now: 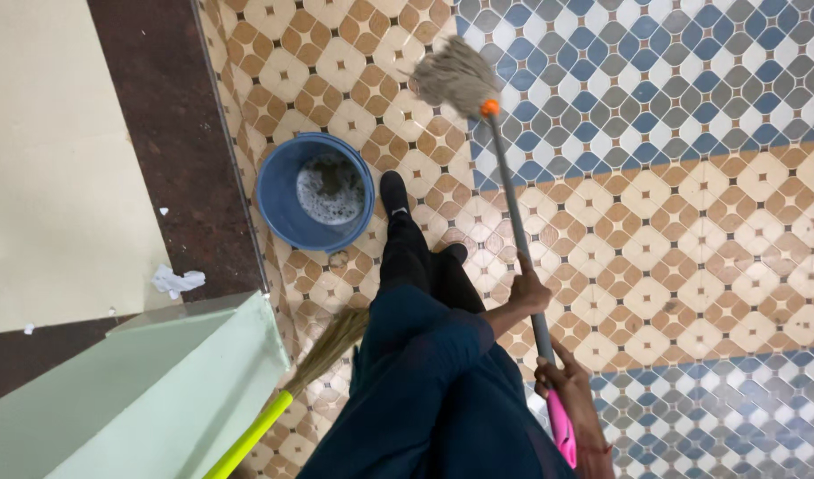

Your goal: The person dips a mop into a bucket of water, wrings it out by hand, and then mops the tiled floor.

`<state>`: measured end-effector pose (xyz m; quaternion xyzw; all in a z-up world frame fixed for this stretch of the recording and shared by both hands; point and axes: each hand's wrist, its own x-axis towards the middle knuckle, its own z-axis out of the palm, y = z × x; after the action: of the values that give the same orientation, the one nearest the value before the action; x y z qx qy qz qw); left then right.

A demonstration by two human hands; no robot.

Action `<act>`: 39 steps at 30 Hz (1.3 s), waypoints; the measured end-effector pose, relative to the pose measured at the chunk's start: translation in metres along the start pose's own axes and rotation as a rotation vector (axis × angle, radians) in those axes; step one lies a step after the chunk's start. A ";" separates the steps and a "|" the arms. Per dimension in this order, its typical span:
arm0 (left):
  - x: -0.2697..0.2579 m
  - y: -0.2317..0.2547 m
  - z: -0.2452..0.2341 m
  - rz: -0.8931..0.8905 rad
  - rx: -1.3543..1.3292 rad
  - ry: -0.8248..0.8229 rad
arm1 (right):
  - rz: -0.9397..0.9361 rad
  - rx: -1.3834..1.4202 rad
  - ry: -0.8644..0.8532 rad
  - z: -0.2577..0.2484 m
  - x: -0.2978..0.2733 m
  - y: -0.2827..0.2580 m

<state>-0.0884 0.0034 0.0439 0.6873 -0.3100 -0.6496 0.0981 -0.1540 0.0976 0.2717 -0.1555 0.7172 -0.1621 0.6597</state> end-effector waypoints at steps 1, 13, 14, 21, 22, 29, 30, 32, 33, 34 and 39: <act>0.005 -0.001 0.005 0.018 0.048 -0.030 | -0.012 0.087 0.022 0.001 0.004 0.007; 0.075 0.056 -0.046 -0.154 -0.299 -0.060 | -0.055 0.422 -0.192 0.083 0.020 -0.059; 0.077 0.062 -0.055 -0.188 -0.340 -0.051 | -0.068 0.374 -0.174 0.091 0.023 -0.064; 0.079 0.043 -0.103 -0.032 -0.376 0.061 | -0.014 0.102 -0.111 0.132 0.024 -0.086; 0.083 0.046 -0.114 -0.067 -0.422 0.068 | -0.003 0.091 -0.125 0.138 0.025 -0.092; 0.121 0.046 -0.227 -0.127 -0.701 0.335 | 0.009 -0.311 -0.297 0.202 0.061 -0.158; 0.128 0.041 -0.250 -0.121 -0.743 0.393 | 0.020 -0.378 -0.326 0.216 0.072 -0.166; 0.139 0.030 -0.296 -0.121 -0.815 0.468 | 0.005 -0.449 -0.421 0.241 0.089 -0.182; 0.144 0.025 -0.321 -0.123 -0.842 0.488 | -0.025 -0.452 -0.493 0.256 0.097 -0.189; 0.149 0.022 -0.342 -0.105 -0.899 0.558 | -0.054 -0.454 -0.565 0.270 0.104 -0.196; 0.139 -0.024 -0.418 -0.203 -1.020 0.646 | 0.005 -0.697 -0.663 0.329 0.122 -0.229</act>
<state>0.3128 -0.1668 -0.0277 0.7421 0.1524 -0.4810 0.4412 0.1659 -0.1705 0.2371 -0.4087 0.4801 0.1479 0.7619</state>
